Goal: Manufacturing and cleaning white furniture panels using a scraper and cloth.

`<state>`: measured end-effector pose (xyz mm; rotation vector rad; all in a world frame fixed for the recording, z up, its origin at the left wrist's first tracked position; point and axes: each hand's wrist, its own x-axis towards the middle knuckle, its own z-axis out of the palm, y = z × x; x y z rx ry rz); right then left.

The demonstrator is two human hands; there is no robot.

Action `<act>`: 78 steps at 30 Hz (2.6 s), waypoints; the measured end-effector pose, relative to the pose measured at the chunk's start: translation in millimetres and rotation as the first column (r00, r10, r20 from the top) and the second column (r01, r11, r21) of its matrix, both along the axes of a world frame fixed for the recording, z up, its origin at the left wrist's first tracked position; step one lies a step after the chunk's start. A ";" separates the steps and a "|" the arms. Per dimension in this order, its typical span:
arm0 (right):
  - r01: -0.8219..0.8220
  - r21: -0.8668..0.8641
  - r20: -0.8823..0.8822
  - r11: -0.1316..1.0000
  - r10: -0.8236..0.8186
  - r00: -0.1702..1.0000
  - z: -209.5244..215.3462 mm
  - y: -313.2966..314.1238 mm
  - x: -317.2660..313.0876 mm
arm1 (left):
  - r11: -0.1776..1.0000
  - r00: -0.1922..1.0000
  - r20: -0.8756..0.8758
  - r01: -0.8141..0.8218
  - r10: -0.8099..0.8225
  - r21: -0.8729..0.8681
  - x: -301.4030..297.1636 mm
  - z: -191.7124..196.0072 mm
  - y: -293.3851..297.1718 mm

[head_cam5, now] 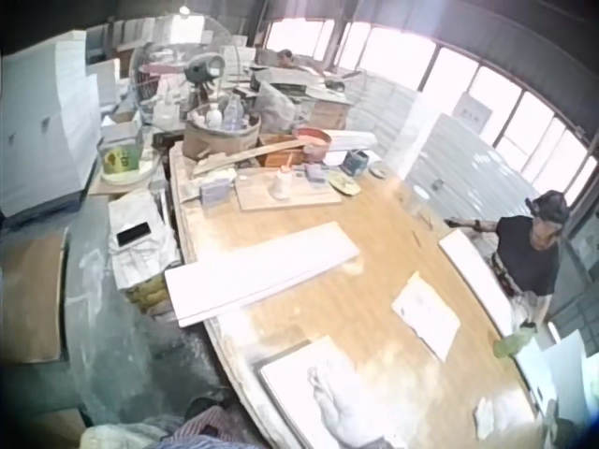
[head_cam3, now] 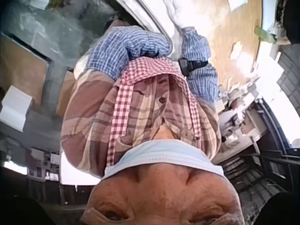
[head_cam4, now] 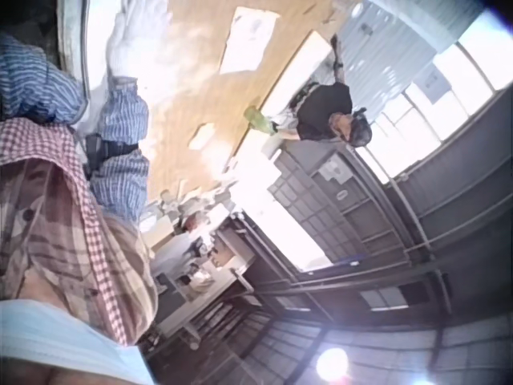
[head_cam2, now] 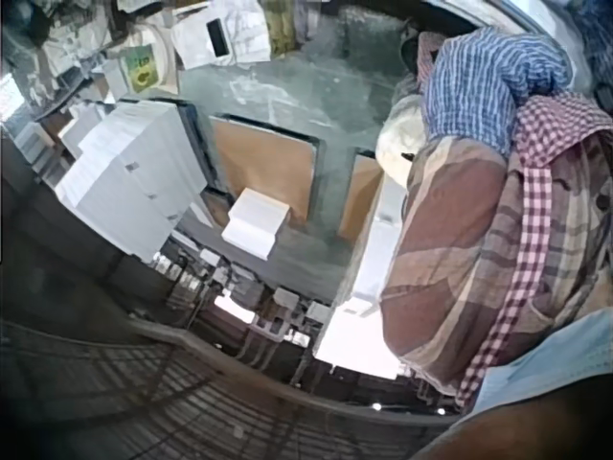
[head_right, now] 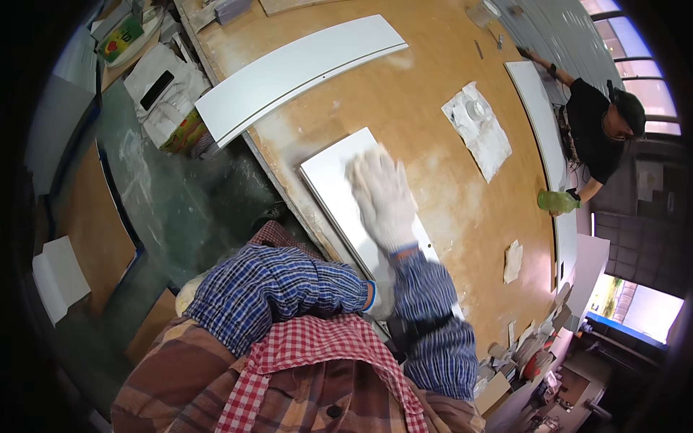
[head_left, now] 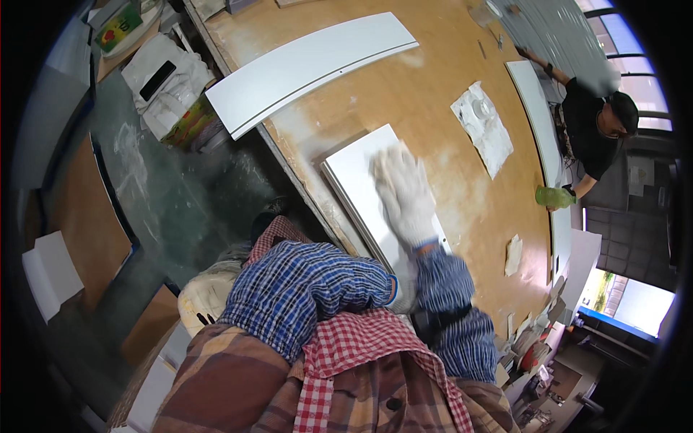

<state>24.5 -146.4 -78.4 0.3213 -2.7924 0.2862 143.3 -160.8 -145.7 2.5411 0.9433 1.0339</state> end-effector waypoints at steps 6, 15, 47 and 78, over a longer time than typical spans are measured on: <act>-0.163 -0.103 -0.048 0.981 0.159 0.986 13.6 -24.7 -61.9 | 0.960 0.944 -0.293 0.212 -0.152 0.184 -106.2 62.1 -14.0; -0.103 -0.055 0.376 0.993 0.116 0.919 25.8 16.3 70.3 | 0.939 0.955 0.051 -0.295 0.291 0.174 -11.4 -14.8 -48.0; 0.245 -0.938 0.044 -0.245 -0.784 -0.619 11.5 36.8 397.9 | 0.920 0.688 -0.718 -0.339 0.100 -0.196 -127.0 131.5 112.4; 0.256 -0.898 0.110 -0.357 -0.747 -0.656 -6.0 -4.7 395.7 | 0.344 0.975 -0.069 -0.140 0.209 -0.928 -190.0 142.7 216.7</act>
